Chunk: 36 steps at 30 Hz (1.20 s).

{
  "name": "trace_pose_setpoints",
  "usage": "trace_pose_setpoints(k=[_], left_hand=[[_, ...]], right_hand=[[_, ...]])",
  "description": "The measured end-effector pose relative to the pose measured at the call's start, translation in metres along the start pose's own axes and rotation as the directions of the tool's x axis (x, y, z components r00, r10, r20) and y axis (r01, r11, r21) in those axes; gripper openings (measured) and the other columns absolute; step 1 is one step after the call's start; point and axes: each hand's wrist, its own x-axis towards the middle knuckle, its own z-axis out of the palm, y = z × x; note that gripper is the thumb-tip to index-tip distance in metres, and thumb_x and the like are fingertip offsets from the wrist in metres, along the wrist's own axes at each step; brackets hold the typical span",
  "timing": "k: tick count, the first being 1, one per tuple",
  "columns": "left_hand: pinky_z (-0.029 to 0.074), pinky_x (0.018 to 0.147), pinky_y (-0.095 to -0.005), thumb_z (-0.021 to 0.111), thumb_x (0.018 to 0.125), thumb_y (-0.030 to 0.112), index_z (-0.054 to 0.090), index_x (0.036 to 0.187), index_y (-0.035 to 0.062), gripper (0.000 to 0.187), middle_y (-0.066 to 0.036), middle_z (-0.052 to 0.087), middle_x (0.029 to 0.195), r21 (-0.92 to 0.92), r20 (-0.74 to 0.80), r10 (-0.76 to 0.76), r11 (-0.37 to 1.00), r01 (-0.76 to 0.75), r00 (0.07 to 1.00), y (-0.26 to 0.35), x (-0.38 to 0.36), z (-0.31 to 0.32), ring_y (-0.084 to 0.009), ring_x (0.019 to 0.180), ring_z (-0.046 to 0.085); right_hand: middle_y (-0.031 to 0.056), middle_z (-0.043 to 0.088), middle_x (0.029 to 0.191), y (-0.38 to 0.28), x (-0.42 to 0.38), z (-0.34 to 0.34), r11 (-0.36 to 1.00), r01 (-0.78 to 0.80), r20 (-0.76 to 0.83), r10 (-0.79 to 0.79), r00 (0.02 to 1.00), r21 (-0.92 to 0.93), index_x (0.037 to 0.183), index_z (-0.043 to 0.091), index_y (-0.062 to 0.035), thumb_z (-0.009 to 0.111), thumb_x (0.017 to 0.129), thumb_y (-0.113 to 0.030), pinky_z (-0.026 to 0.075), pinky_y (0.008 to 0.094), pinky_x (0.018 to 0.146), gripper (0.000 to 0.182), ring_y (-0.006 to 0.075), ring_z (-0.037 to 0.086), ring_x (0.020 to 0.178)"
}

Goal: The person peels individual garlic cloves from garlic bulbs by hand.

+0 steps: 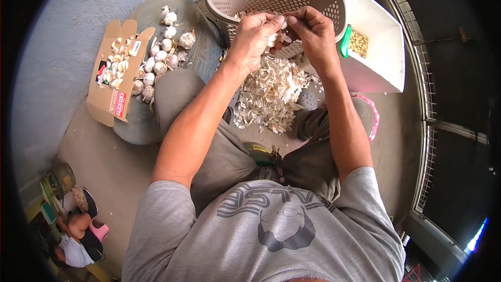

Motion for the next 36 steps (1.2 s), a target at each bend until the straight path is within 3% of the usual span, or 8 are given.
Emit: trace_pose_setpoints(k=[6, 9, 12, 15, 20, 23, 29, 36], left_hand=[[0.048, 0.051, -0.0225, 0.067, 0.1, 0.022, 0.066, 0.103, 0.0038, 0.019, -0.006, 0.071, 0.081, 0.016, -0.031, -0.031, 0.999, 0.031, 0.999, 0.0, 0.001, 0.0, -0.0106, 0.061, 0.064], [0.048, 0.051, -0.0237, 0.069, 0.099, 0.023, 0.066, 0.104, 0.0049, 0.018, -0.006, 0.071, 0.083, -0.041, -0.078, -0.016, 0.999, 0.013, 0.997, -0.001, 0.003, -0.004, -0.0116, 0.061, 0.064], [0.049, 0.052, -0.0249, 0.069, 0.098, 0.022, 0.067, 0.104, 0.0059, 0.018, -0.005, 0.07, 0.085, -0.049, -0.139, -0.003, 0.999, -0.004, 0.99, 0.0, 0.003, -0.007, -0.0123, 0.061, 0.063], [0.048, 0.052, -0.0242, 0.071, 0.097, 0.022, 0.068, 0.103, 0.0061, 0.017, -0.003, 0.069, 0.084, 0.002, -0.157, 0.041, 0.999, -0.042, 0.987, 0.004, 0.0, -0.004, -0.0104, 0.061, 0.061], [0.045, 0.052, -0.0205, 0.07, 0.097, 0.018, 0.07, 0.102, 0.0032, 0.016, -0.001, 0.068, 0.081, 0.15, -0.057, 0.118, 0.983, -0.108, 0.991, -0.001, 0.002, 0.003, -0.0058, 0.061, 0.059], [0.047, 0.054, -0.0199, 0.071, 0.097, 0.017, 0.07, 0.101, 0.0022, 0.016, -0.002, 0.069, 0.08, 0.108, -0.07, 0.084, 0.991, -0.076, 0.994, 0.001, -0.003, 0.007, -0.0055, 0.063, 0.061], [0.05, 0.057, -0.0203, 0.071, 0.096, 0.017, 0.071, 0.099, 0.0013, 0.016, -0.002, 0.07, 0.081, 0.213, -0.103, 0.171, 0.966, -0.147, 0.98, 0.001, -0.002, 0.006, -0.0057, 0.066, 0.062], [0.052, 0.056, -0.0214, 0.069, 0.094, 0.014, 0.072, 0.096, -0.0003, 0.015, -0.003, 0.07, 0.08, 0.382, -0.089, 0.237, 0.905, -0.186, 0.967, 0.005, -0.005, 0.0, -0.0064, 0.067, 0.064]], right_hand=[[0.0025, 0.066, 0.08, -0.007, -0.002, 0.003, 0.993, -0.117, -0.069, 0.116, 0.991, -0.015, 0.1, 0.064, 0.002, 0.061, 0.102, -0.009, 0.052, 0.0245, 0.067, 0.011, 0.0093, 0.061, 0.072], [0.0028, 0.065, 0.076, -0.004, -0.001, 0.003, 0.986, -0.119, -0.061, 0.127, 0.99, 0.118, 0.097, 0.064, 0.0025, 0.065, 0.099, -0.009, 0.05, 0.0244, 0.059, 0.012, 0.008, 0.06, 0.067], [0.004, 0.065, 0.078, -0.003, 0.001, -0.018, 0.949, -0.184, 0.186, 0.235, 0.954, -0.257, 0.102, 0.065, 0.0019, 0.07, 0.095, -0.013, 0.048, 0.0254, 0.057, 0.017, 0.008, 0.058, 0.067], [0.003, 0.068, 0.09, -0.007, -0.003, -0.018, 0.919, -0.134, 0.17, 0.209, 0.963, -0.371, 0.112, 0.064, 0.0015, 0.07, 0.097, -0.015, 0.049, 0.0252, 0.062, 0.023, 0.009, 0.06, 0.07], [0.0031, 0.068, 0.09, -0.016, 0.0, -0.008, 0.978, -0.173, 0.163, 0.191, 0.968, -0.119, 0.123, 0.063, -0.0009, 0.068, 0.1, -0.022, 0.049, 0.0241, 0.06, 0.031, 0.0081, 0.059, 0.068], [0.006, 0.071, 0.091, -0.008, 0.0, -0.012, 0.982, -0.161, 0.164, 0.175, 0.971, -0.098, 0.119, 0.064, 0.0003, 0.067, 0.101, -0.019, 0.051, 0.0238, 0.058, 0.027, 0.0096, 0.062, 0.068], [0.0049, 0.071, 0.088, 0.006, -0.003, 0.002, 0.918, -0.165, 0.002, 0.176, 0.984, 0.36, 0.103, 0.065, -0.0005, 0.065, 0.101, -0.013, 0.054, 0.0253, 0.061, 0.013, 0.0119, 0.067, 0.073], [-0.0002, 0.067, 0.08, 0.007, -0.003, 0.0, 0.969, -0.148, 0.021, 0.147, 0.989, 0.199, 0.099, 0.07, -0.0024, 0.072, 0.097, -0.013, 0.042, 0.0208, 0.051, 0.011, 0.0042, 0.054, 0.06]])
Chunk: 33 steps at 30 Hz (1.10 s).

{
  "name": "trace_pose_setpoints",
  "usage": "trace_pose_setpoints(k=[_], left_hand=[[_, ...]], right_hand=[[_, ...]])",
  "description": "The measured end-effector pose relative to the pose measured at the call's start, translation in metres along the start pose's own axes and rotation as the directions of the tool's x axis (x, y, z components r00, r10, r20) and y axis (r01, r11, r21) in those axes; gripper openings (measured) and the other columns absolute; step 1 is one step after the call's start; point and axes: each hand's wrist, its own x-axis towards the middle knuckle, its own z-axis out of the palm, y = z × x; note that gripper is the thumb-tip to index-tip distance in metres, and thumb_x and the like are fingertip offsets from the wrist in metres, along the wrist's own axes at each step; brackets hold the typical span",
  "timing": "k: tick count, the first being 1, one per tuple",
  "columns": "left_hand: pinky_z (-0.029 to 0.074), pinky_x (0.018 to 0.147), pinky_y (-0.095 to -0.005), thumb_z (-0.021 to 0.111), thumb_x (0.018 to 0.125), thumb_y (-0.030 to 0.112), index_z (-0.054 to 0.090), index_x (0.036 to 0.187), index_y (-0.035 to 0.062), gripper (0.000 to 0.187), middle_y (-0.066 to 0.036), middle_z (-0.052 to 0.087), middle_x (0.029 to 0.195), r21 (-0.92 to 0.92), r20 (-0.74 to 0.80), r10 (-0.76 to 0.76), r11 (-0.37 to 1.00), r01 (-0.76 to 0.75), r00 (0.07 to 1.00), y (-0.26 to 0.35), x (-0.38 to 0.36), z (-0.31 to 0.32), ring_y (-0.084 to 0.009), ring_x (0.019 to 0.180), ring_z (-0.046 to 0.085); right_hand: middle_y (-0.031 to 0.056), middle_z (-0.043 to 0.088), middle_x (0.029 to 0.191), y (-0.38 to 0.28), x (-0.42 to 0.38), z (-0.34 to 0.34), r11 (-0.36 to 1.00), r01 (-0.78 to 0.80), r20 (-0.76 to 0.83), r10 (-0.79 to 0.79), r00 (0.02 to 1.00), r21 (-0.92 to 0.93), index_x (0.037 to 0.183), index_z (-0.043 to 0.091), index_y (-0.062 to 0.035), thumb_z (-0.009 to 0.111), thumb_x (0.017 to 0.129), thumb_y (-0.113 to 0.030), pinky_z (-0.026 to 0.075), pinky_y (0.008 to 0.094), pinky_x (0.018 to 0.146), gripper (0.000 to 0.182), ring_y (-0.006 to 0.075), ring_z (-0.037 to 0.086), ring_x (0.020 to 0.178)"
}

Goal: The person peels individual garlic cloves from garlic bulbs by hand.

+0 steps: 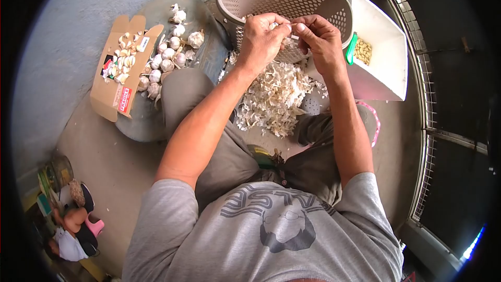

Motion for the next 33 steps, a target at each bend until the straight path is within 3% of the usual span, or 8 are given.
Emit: trace_pose_setpoints(k=[7, 14, 17, 23, 26, 29, 32, 33], left_hand=[[0.05, 0.053, -0.0275, 0.066, 0.094, 0.015, 0.069, 0.09, -0.0057, 0.021, -0.007, 0.068, 0.069, 0.089, -0.03, 0.154, 0.984, -0.151, 0.988, 0.002, 0.003, 0.004, -0.0101, 0.059, 0.063], [0.055, 0.062, -0.0364, 0.063, 0.095, 0.015, 0.065, 0.089, -0.0043, 0.021, -0.017, 0.07, 0.073, 0.385, 0.03, 0.32, 0.871, -0.306, 0.947, 0.002, 0.001, 0.005, -0.0223, 0.067, 0.071], [0.051, 0.061, -0.0323, 0.062, 0.097, 0.016, 0.065, 0.094, -0.0032, 0.02, -0.009, 0.066, 0.072, 0.378, 0.035, 0.281, 0.884, -0.273, 0.959, -0.001, 0.001, 0.006, -0.012, 0.066, 0.061], [0.049, 0.059, -0.0326, 0.062, 0.096, 0.017, 0.063, 0.093, -0.0034, 0.02, -0.009, 0.062, 0.069, 0.441, 0.034, 0.276, 0.859, -0.262, 0.961, 0.001, 0.0, 0.005, -0.0115, 0.064, 0.057], [0.048, 0.059, -0.0312, 0.063, 0.096, 0.017, 0.062, 0.092, -0.0038, 0.022, -0.008, 0.061, 0.069, 0.439, 0.054, 0.242, 0.865, -0.241, 0.969, 0.003, -0.001, 0.005, -0.0102, 0.064, 0.056], [0.055, 0.065, -0.0416, 0.06, 0.094, 0.013, 0.064, 0.091, -0.0043, 0.018, -0.021, 0.068, 0.074, 0.46, 0.117, 0.233, 0.849, -0.26, 0.965, 0.004, -0.002, 0.005, -0.0318, 0.07, 0.071], [0.048, 0.06, -0.0299, 0.061, 0.1, 0.017, 0.063, 0.097, -0.0039, 0.022, -0.005, 0.063, 0.072, 0.364, 0.086, 0.211, 0.903, -0.228, 0.974, -0.001, 0.0, 0.005, -0.0088, 0.066, 0.056], [0.049, 0.061, -0.0298, 0.061, 0.1, 0.017, 0.063, 0.097, -0.0039, 0.021, -0.005, 0.063, 0.072, 0.342, 0.086, 0.213, 0.911, -0.23, 0.973, 0.002, 0.0, 0.005, -0.0089, 0.067, 0.057]], right_hand=[[0.0058, 0.069, 0.086, -0.002, -0.004, 0.003, 0.97, -0.076, -0.005, 0.079, 0.997, 0.232, 0.102, 0.066, 0.0023, 0.071, 0.097, -0.01, 0.052, 0.0255, 0.055, 0.015, 0.0112, 0.064, 0.068], [0.0027, 0.066, 0.084, -0.001, -0.002, -0.005, 0.974, -0.024, 0.113, 0.05, 0.992, -0.225, 0.104, 0.065, 0.0013, 0.073, 0.095, -0.011, 0.049, 0.0224, 0.058, 0.018, 0.0073, 0.06, 0.067], [0.0016, 0.065, 0.082, -0.003, -0.002, -0.008, 0.957, -0.055, 0.09, 0.084, 0.992, -0.285, 0.105, 0.065, 0.0009, 0.073, 0.095, -0.013, 0.045, 0.0217, 0.056, 0.018, 0.0055, 0.056, 0.067], [0.0001, 0.064, 0.08, -0.003, -0.002, -0.006, 0.981, -0.02, 0.052, 0.03, 0.998, -0.195, 0.104, 0.065, -0.0005, 0.07, 0.097, -0.014, 0.045, 0.0229, 0.059, 0.016, 0.0065, 0.057, 0.069], [-0.0003, 0.064, 0.081, 0.003, 0.002, -0.013, 1.0, 0.01, 0.05, -0.01, 0.999, -0.008, 0.103, 0.065, -0.001, 0.069, 0.098, -0.011, 0.046, 0.0236, 0.061, 0.012, 0.0076, 0.058, 0.069], [0.0005, 0.064, 0.082, -0.005, 0.002, -0.014, 0.98, -0.065, -0.003, 0.066, 0.998, 0.188, 0.103, 0.065, -0.0006, 0.068, 0.098, -0.01, 0.047, 0.0241, 0.061, 0.011, 0.0082, 0.059, 0.07], [0.0024, 0.065, 0.085, -0.006, 0.001, -0.015, 1.0, -0.003, 0.068, 0.005, 0.998, -0.03, 0.104, 0.065, 0.0006, 0.069, 0.097, -0.008, 0.049, 0.0248, 0.064, 0.012, 0.0088, 0.061, 0.074], [0.0027, 0.066, 0.086, -0.005, 0.0, -0.013, 0.995, 0.019, 0.087, -0.011, 0.996, -0.099, 0.105, 0.065, 0.0009, 0.07, 0.096, -0.007, 0.05, 0.0249, 0.064, 0.012, 0.009, 0.061, 0.074]])
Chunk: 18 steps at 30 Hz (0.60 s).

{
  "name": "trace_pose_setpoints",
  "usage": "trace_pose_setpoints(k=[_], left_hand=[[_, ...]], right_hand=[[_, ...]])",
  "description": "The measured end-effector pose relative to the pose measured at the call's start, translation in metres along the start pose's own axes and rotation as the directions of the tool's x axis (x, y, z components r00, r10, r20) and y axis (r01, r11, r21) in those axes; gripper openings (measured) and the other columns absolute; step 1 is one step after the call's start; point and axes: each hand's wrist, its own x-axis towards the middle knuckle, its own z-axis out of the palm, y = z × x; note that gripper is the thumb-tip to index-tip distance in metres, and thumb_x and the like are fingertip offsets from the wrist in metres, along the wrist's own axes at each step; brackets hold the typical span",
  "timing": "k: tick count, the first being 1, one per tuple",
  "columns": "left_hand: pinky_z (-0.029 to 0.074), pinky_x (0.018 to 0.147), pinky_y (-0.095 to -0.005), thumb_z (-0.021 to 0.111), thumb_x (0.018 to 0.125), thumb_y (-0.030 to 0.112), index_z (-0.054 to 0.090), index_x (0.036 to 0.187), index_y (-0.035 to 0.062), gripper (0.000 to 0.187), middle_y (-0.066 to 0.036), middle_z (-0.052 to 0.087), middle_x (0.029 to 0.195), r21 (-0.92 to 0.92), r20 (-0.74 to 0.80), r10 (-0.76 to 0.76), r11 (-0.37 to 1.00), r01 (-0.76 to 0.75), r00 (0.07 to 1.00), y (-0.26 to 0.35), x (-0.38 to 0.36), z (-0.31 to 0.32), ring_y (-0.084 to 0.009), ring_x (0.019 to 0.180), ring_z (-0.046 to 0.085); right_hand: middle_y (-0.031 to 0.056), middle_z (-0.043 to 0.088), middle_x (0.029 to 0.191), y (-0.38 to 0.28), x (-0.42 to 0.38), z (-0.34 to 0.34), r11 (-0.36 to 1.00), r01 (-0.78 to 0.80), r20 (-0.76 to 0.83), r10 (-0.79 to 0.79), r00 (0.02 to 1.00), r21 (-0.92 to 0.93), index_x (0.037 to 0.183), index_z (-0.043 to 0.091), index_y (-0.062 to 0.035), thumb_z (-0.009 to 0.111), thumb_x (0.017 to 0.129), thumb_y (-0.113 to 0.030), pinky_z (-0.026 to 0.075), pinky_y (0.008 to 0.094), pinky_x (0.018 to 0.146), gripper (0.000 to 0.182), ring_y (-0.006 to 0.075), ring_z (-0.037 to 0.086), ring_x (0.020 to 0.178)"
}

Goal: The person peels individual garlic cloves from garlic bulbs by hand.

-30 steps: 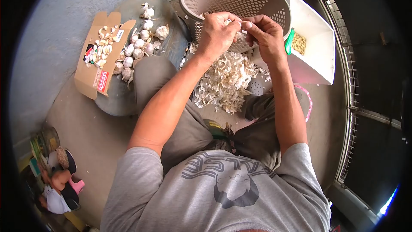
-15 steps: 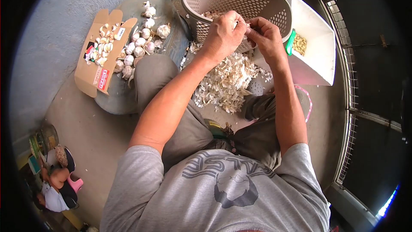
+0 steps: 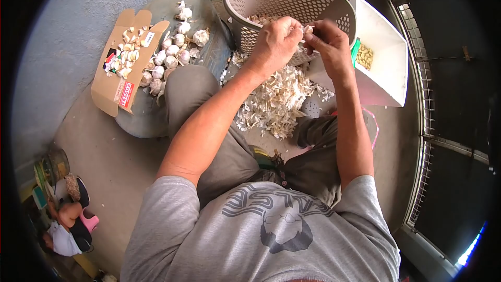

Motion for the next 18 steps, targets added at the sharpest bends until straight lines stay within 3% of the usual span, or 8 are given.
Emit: trace_pose_setpoints(k=[5, 13, 18], left_hand=[[0.05, 0.062, -0.0295, 0.06, 0.101, 0.018, 0.064, 0.097, -0.0036, 0.022, -0.005, 0.064, 0.073, -0.046, -0.042, 0.032, 0.998, -0.034, 0.999, -0.009, 0.0, 0.0, -0.0089, 0.068, 0.059], [0.051, 0.062, -0.0347, 0.06, 0.098, 0.014, 0.065, 0.096, -0.003, 0.018, -0.011, 0.063, 0.07, 0.148, -0.036, 0.065, 0.987, -0.059, 0.997, -0.006, -0.001, 0.002, -0.0152, 0.064, 0.061], [0.049, 0.058, -0.0343, 0.063, 0.095, 0.012, 0.066, 0.094, -0.0051, 0.018, -0.011, 0.063, 0.066, 0.094, 0.098, 0.004, 0.996, -0.013, 0.995, -0.001, 0.0, -0.003, -0.0151, 0.06, 0.062]], right_hand=[[0.0048, 0.067, 0.09, -0.005, -0.005, 0.011, 0.995, -0.019, 0.022, 0.022, 1.0, -0.101, 0.11, 0.064, 0.0037, 0.069, 0.095, -0.004, 0.053, 0.0271, 0.07, 0.017, 0.0114, 0.063, 0.078], [0.0041, 0.067, 0.089, -0.006, -0.004, 0.006, 0.986, -0.037, 0.008, 0.039, 0.999, -0.16, 0.11, 0.064, 0.0035, 0.068, 0.095, -0.002, 0.053, 0.025, 0.066, 0.016, 0.0101, 0.064, 0.075], [0.0054, 0.068, 0.09, -0.026, -0.003, -0.011, 0.998, 0.055, -0.098, -0.056, 0.994, -0.016, 0.109, 0.065, 0.0018, 0.069, 0.095, -0.006, 0.052, 0.0252, 0.064, 0.017, 0.0113, 0.065, 0.072]])
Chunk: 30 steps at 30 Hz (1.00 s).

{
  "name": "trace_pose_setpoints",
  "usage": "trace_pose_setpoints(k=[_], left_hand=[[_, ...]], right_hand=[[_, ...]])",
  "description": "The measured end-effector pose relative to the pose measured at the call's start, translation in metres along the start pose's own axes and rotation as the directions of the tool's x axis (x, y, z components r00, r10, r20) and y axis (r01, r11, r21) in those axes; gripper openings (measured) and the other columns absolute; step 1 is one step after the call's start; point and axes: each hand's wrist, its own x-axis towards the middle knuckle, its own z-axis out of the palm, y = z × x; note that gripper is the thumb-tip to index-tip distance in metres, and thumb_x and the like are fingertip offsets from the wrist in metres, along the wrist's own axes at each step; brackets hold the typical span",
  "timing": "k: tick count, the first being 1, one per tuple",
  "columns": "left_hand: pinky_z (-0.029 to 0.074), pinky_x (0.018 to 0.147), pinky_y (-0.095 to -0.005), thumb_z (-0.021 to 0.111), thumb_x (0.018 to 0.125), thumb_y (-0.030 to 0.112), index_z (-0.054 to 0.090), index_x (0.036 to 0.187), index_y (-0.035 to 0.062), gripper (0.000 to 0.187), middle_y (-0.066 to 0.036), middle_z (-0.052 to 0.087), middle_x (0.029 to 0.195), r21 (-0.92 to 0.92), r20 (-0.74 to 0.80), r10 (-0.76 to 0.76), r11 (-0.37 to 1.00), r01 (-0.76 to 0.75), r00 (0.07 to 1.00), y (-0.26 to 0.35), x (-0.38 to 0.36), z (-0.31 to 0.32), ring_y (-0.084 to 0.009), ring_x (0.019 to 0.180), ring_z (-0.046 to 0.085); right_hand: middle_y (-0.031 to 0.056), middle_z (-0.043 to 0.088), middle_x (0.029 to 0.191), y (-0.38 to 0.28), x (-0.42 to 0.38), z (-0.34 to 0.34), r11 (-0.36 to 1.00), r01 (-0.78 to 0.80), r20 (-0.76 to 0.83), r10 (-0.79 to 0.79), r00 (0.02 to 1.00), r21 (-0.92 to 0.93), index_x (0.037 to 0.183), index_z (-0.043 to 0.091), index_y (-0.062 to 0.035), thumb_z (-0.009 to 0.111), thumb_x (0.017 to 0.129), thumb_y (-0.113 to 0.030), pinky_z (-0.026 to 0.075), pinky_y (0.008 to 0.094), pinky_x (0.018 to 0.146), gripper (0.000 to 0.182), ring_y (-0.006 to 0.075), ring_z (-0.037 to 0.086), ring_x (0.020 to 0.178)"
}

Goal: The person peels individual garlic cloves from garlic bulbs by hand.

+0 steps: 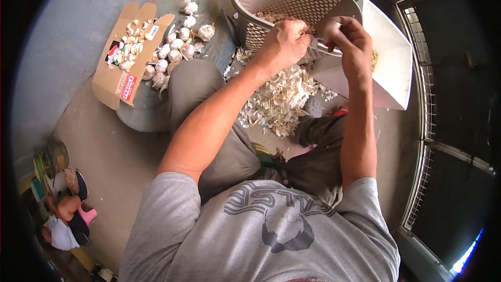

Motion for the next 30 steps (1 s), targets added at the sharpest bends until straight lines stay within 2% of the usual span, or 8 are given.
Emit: trace_pose_setpoints(k=[3, 5, 7, 10, 14, 16, 27, 30], left_hand=[[0.048, 0.05, -0.0264, 0.067, 0.097, 0.019, 0.07, 0.093, -0.0038, 0.024, -0.004, 0.061, 0.065, -0.292, 0.022, -0.121, 0.949, 0.122, 0.992, -0.005, 0.003, 0.004, -0.0096, 0.053, 0.057], [0.047, 0.048, -0.0235, 0.068, 0.098, 0.023, 0.071, 0.096, -0.0024, 0.026, -0.001, 0.06, 0.065, -0.447, 0.06, -0.196, 0.871, 0.202, 0.979, -0.008, 0.003, 0.006, -0.0072, 0.052, 0.055], [0.047, 0.047, -0.021, 0.068, 0.099, 0.026, 0.073, 0.099, -0.0009, 0.028, 0.001, 0.06, 0.065, -0.522, 0.054, -0.237, 0.821, 0.23, 0.97, -0.01, 0.005, 0.005, -0.0052, 0.051, 0.054], [0.046, 0.046, -0.0212, 0.068, 0.099, 0.027, 0.073, 0.103, -0.0009, 0.029, 0.002, 0.059, 0.066, -0.596, 0.011, -0.326, 0.757, 0.268, 0.945, -0.01, 0.005, 0.005, -0.0052, 0.051, 0.053], [0.049, 0.052, -0.022, 0.066, 0.101, 0.034, 0.069, 0.104, 0.0014, 0.033, -0.001, 0.063, 0.08, -0.65, 0.033, -0.399, 0.688, 0.323, 0.916, -0.015, 0.006, 0.004, -0.0073, 0.065, 0.06], [0.053, 0.056, -0.0236, 0.062, 0.103, 0.039, 0.065, 0.104, 0.0011, 0.038, -0.005, 0.064, 0.085, -0.628, 0.016, -0.383, 0.715, 0.307, 0.924, -0.023, 0.008, 0.008, -0.0095, 0.07, 0.063], [0.038, 0.038, -0.0242, 0.053, 0.101, 0.06, 0.057, 0.105, 0.0054, 0.055, -0.001, 0.054, 0.066, -0.58, -0.004, -0.394, 0.75, 0.319, 0.919, -0.012, 0.004, 0.009, -0.01, 0.049, 0.052], [0.036, 0.037, -0.0243, 0.046, 0.102, 0.063, 0.054, 0.097, 0.0054, 0.059, 0.0, 0.051, 0.063, -0.538, -0.067, -0.296, 0.815, 0.215, 0.953, -0.006, 0.002, 0.01, -0.0084, 0.047, 0.049]], right_hand=[[0.0096, 0.069, 0.096, -0.002, 0.006, -0.018, 0.886, -0.054, 0.11, 0.003, 0.994, 0.46, 0.114, 0.064, 0.0033, 0.072, 0.093, -0.007, 0.053, 0.0269, 0.06, 0.025, 0.0125, 0.065, 0.072], [0.0095, 0.069, 0.097, 0.009, 0.012, -0.018, 0.996, 0.043, -0.12, -0.034, 0.992, 0.074, 0.119, 0.062, 0.004, 0.072, 0.093, -0.007, 0.053, 0.0258, 0.059, 0.03, 0.0118, 0.065, 0.073], [0.0089, 0.068, 0.1, 0.017, 0.018, -0.015, 0.87, 0.106, -0.252, -0.253, 0.934, -0.481, 0.128, 0.059, 0.0027, 0.071, 0.094, -0.006, 0.051, 0.0238, 0.06, 0.037, 0.0111, 0.065, 0.074], [0.0062, 0.069, 0.097, 0.01, 0.011, -0.006, 0.974, 0.044, -0.142, -0.078, 0.987, -0.224, 0.128, 0.061, 0.0001, 0.07, 0.095, -0.007, 0.051, 0.0242, 0.06, 0.035, 0.0111, 0.064, 0.074], [0.0085, 0.073, 0.094, 0.004, -0.013, 0.03, 0.938, -0.083, 0.162, 0.144, 0.976, -0.336, 0.121, 0.066, 0.0014, 0.072, 0.095, -0.013, 0.052, 0.0285, 0.063, 0.03, 0.0131, 0.062, 0.07], [0.0151, 0.073, 0.093, 0.015, -0.017, 0.044, 0.87, 0.144, 0.192, -0.058, 0.98, -0.471, 0.119, 0.066, 0.0017, 0.074, 0.092, -0.014, 0.052, 0.0329, 0.065, 0.032, 0.0171, 0.063, 0.07], [0.0129, 0.071, 0.078, 0.011, -0.012, 0.04, 0.92, -0.084, 0.121, 0.14, 0.983, -0.383, 0.101, 0.066, 0.0037, 0.065, 0.101, -0.018, 0.052, 0.0325, 0.064, 0.022, 0.0147, 0.066, 0.07], [0.0121, 0.07, 0.076, 0.02, -0.013, 0.048, 0.927, 0.055, 0.148, 0.0, 0.989, -0.371, 0.095, 0.063, 0.0034, 0.061, 0.104, -0.023, 0.051, 0.0342, 0.06, 0.028, 0.0142, 0.064, 0.066]])
